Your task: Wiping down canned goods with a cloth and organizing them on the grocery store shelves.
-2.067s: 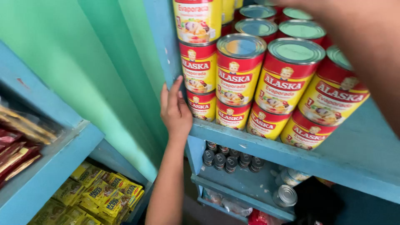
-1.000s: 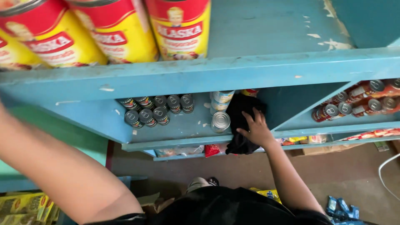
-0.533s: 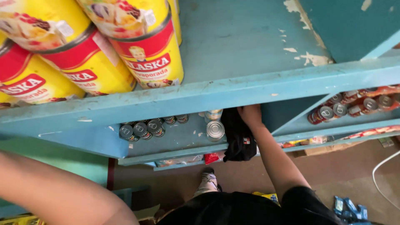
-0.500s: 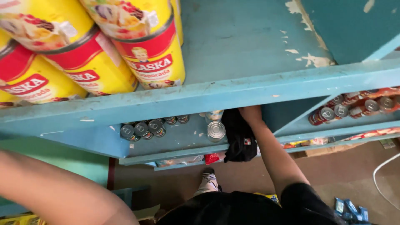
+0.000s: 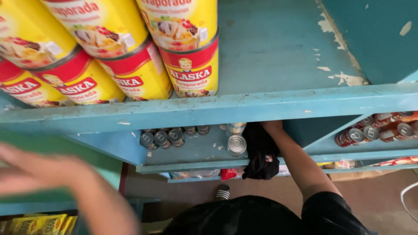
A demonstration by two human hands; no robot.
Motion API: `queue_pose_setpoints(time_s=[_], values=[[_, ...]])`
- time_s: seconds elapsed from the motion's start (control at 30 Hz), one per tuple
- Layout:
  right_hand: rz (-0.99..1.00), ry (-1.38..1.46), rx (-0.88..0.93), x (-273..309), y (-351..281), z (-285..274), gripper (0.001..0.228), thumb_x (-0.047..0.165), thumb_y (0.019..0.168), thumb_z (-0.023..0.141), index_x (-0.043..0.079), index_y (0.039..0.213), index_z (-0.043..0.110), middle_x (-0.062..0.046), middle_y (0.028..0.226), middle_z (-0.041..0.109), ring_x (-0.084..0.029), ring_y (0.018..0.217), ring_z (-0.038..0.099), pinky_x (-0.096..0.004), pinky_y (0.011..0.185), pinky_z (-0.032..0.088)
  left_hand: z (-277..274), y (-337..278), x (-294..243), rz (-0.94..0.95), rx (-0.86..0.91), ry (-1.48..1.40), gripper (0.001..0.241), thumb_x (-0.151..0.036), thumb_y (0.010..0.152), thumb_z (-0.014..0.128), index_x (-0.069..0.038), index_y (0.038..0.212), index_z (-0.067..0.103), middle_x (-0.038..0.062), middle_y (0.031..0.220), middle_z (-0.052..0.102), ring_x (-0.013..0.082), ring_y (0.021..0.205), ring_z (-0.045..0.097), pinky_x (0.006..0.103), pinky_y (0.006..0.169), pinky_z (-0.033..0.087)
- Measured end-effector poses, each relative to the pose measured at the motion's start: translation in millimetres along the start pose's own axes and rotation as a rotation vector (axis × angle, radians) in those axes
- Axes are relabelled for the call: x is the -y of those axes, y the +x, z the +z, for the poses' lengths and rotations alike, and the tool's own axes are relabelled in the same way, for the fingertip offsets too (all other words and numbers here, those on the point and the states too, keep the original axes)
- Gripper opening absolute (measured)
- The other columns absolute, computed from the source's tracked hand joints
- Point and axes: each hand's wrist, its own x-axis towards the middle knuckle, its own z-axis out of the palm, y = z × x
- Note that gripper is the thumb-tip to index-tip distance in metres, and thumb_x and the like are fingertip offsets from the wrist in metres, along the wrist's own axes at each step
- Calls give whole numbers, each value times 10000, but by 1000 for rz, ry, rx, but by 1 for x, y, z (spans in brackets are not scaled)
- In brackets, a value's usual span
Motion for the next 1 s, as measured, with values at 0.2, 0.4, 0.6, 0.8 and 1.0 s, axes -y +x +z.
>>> queue_pose_setpoints(time_s=[0.2, 0.4, 0.6, 0.8, 1.0], values=[[12, 157, -68, -4, -41, -29, 349, 229, 840, 752, 40, 1133, 730, -254, 1099, 672, -382, 1004, 673, -435, 916, 540, -39, -247, -75, 185, 586, 138, 487, -191, 930, 663, -11, 1368, 549, 159, 1198, 576, 243, 1115, 567, 385, 1000, 376], [-258, -10, -184, -7, -111, -66, 804, 298, 593, 918, 79, 1268, 540, -236, 1331, 486, -436, 1172, 591, -466, 969, 544, -8, -297, -166, -272, 1513, -204, 818, -415, 739, 885, -58, 1399, 561, 177, 1282, 548, 391, 1261, 532, 476, 1072, 439], [-171, 622, 213, 109, -170, -144, 897, 217, 592, 1016, 130, 1256, 419, -180, 1371, 473, -340, 1235, 573, -431, 986, 535, 13, -308, -217, -588, 1952, -394, 1262, -280, 466, 970, -16, 1521, 330, 157, 1438, 584, 338, 1288, 600, 420, 1081, 471], [94, 1579, 607, 42, -144, -91, 474, 209, 1155, 228, 129, 1617, 294, -52, 1650, 358, -200, 1534, 348, -399, 1289, 253, -13, -316, -192, -585, 1606, -306, 924, -296, 382, 994, -63, 1214, 665, 202, 1095, 703, 434, 1058, 681, 512, 972, 530], [140, -281, 448, -35, -127, 23, 1084, 414, 813, 812, 190, 1682, 204, -336, 1627, 265, -593, 1351, 476, -633, 1101, 467, 16, -269, -195, -197, 1214, -317, 955, -325, 499, 983, -20, 1315, 592, 162, 1305, 658, 382, 1162, 648, 513, 1025, 470]])
